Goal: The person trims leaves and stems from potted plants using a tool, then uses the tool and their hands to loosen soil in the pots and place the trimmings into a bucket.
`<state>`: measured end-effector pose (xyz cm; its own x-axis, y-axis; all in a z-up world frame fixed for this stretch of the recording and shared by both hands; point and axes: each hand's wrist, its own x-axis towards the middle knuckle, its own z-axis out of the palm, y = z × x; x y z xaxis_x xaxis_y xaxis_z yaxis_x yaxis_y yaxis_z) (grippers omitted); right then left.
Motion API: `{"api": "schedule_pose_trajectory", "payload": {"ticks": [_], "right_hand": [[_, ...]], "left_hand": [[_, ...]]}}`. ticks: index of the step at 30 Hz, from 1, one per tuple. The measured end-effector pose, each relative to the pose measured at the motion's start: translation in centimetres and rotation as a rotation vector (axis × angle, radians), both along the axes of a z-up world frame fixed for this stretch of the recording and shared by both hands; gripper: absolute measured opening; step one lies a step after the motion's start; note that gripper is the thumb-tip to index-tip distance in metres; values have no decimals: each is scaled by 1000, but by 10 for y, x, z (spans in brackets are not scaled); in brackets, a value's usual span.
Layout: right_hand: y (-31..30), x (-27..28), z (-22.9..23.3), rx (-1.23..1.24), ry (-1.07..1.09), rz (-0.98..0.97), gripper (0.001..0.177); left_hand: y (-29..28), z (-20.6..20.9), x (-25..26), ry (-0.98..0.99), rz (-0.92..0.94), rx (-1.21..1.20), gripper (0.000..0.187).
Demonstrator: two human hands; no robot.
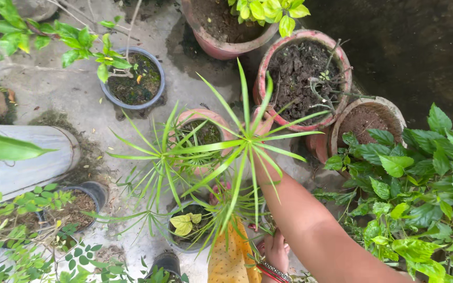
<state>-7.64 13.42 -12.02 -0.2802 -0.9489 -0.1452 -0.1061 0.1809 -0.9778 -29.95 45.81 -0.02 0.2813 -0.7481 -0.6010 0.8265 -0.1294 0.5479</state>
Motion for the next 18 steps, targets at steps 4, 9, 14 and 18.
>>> {"api": "schedule_pose_trajectory", "payload": {"ticks": [4, 9, 14, 18], "right_hand": [[-8, -30, 61, 335, -284, 107, 31], [15, -75, 150, 523, -501, 270, 25], [40, -85, 199, 380, -150, 394, 23], [10, -60, 222, 123, 87, 667, 33]], "left_hand": [[-12, 11, 10, 173, 16, 26, 20], [-35, 45, 29, 383, 47, 168, 32], [-51, 46, 41, 395, 86, 107, 26], [-60, 55, 49, 363, 78, 136, 18]]}}
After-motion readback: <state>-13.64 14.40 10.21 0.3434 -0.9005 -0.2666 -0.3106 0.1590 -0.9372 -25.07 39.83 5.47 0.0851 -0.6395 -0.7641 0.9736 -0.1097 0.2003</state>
